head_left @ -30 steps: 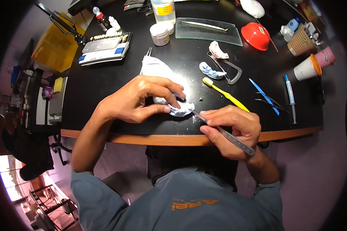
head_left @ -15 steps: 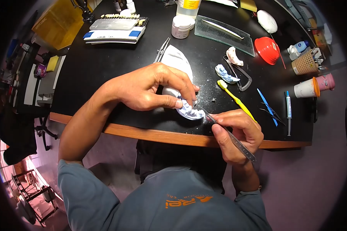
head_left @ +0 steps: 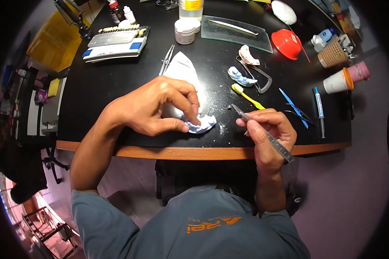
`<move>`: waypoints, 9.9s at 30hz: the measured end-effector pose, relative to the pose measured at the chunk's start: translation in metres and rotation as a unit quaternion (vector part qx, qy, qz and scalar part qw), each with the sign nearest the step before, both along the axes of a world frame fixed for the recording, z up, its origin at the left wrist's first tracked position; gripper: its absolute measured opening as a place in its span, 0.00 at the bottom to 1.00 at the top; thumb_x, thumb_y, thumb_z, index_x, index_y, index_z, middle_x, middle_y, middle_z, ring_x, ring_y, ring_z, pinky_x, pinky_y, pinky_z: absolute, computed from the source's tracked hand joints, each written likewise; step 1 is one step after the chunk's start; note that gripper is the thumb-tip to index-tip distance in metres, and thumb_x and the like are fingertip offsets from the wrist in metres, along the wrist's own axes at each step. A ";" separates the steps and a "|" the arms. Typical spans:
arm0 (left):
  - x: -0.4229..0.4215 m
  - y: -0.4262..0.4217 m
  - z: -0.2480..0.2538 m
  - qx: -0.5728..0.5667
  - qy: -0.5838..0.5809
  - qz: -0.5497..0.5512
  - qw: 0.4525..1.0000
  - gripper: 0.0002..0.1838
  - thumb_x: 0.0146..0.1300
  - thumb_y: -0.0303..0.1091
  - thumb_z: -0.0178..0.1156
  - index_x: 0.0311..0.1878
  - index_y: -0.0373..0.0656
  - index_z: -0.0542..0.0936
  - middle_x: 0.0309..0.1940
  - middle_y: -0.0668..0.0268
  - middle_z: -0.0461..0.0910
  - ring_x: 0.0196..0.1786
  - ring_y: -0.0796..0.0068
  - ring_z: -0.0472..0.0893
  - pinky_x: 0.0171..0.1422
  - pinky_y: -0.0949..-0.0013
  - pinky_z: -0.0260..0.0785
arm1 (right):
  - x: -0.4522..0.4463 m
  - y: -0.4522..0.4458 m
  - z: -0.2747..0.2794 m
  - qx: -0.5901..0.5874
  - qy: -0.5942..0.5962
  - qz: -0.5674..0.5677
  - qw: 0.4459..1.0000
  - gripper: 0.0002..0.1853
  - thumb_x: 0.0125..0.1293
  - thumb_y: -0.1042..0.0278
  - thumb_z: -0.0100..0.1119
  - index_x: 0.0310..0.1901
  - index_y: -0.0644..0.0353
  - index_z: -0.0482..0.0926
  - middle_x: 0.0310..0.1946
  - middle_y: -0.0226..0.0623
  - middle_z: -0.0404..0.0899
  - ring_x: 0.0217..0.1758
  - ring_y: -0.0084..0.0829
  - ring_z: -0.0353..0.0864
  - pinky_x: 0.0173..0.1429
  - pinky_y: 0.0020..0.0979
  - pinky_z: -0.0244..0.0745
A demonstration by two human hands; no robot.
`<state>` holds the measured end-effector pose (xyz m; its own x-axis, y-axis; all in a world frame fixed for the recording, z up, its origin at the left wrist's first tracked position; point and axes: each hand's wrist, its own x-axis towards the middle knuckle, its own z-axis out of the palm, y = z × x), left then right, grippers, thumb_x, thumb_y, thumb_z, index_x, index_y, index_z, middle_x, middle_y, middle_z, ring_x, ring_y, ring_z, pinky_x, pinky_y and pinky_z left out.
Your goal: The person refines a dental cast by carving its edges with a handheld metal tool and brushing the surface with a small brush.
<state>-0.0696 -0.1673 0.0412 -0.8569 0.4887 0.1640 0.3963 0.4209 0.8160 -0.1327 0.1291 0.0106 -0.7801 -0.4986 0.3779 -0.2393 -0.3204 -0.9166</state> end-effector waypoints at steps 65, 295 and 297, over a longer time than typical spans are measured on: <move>0.001 -0.003 0.001 -0.070 0.334 0.228 0.912 0.32 0.40 0.28 0.76 0.57 0.43 0.88 0.53 0.58 0.82 0.50 0.62 0.86 0.57 0.62 0.84 | -0.007 -0.015 0.023 0.117 0.288 -0.068 0.948 0.06 0.77 0.72 0.65 0.46 0.67 0.84 0.36 0.44 0.88 0.39 0.36 0.91 0.42 0.33 0.84; -0.001 0.054 0.010 0.320 0.016 0.219 0.922 0.41 0.60 0.29 0.82 0.75 0.33 0.75 0.57 0.61 0.79 0.63 0.70 0.83 0.71 0.60 0.82 | -0.054 -0.055 0.046 -0.033 0.363 0.028 0.931 0.13 0.61 0.91 0.73 0.43 0.64 0.82 0.37 0.46 0.84 0.46 0.42 0.94 0.58 0.45 0.93; -0.001 0.054 0.010 0.323 0.015 0.217 0.921 0.40 0.59 0.29 0.82 0.75 0.34 0.76 0.56 0.63 0.78 0.64 0.70 0.83 0.71 0.60 0.82 | -0.055 -0.056 0.046 -0.035 0.359 0.030 0.932 0.14 0.61 0.91 0.73 0.43 0.64 0.82 0.37 0.46 0.84 0.47 0.43 0.94 0.59 0.45 0.93</move>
<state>-0.0703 -0.1130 0.0514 -0.9386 -0.1081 0.3277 0.3321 -0.0249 0.9429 -0.1874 0.0731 0.0563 -0.2843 -0.4876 0.8255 -0.7628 -0.4065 -0.5028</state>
